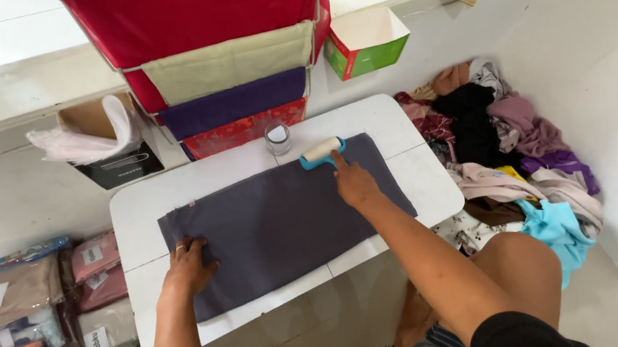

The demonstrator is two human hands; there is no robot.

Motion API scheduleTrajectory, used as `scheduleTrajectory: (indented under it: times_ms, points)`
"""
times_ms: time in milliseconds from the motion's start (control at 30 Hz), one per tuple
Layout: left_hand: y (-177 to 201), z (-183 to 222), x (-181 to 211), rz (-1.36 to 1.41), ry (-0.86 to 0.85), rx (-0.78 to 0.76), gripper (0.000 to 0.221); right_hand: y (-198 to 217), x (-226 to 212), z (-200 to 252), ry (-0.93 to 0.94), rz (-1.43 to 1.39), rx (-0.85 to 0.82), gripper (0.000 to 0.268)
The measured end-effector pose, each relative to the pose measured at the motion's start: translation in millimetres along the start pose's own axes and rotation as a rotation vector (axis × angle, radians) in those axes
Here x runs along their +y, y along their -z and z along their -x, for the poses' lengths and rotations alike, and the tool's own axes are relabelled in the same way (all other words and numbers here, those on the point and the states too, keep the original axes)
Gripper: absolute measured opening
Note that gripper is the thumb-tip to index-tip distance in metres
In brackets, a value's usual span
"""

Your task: Folding a grey fabric item and cleaning it with a lint roller on a small table.

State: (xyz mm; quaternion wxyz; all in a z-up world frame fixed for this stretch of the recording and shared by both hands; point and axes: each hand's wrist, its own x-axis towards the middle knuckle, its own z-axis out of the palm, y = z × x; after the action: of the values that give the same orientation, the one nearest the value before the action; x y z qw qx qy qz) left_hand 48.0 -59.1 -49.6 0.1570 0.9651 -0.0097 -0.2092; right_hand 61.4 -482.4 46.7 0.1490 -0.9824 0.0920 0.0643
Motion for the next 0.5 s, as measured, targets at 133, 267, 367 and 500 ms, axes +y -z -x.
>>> scheduleTrajectory:
  times_ms: [133, 267, 367, 500]
  points:
    - [-1.7, 5.2, -5.6, -0.006, 0.004, -0.027, 0.07, 9.7, -3.0, 55.7, -0.029, 0.007, -0.061, 0.051]
    - [12.1, 22.9, 15.0, -0.023, 0.034, -0.036, 0.074, 23.7, 15.6, 141.0, -0.05, 0.056, -0.159, 0.047]
    - [6.4, 19.6, 15.6, -0.076, 0.031, -0.046, 0.08, 35.9, 28.4, 188.6, -0.083, 0.077, -0.256, 0.049]
    - [14.4, 29.9, 29.2, -0.088, 0.071, -0.056, 0.083, 35.7, 32.1, 205.0, -0.109, 0.143, -0.24, 0.049]
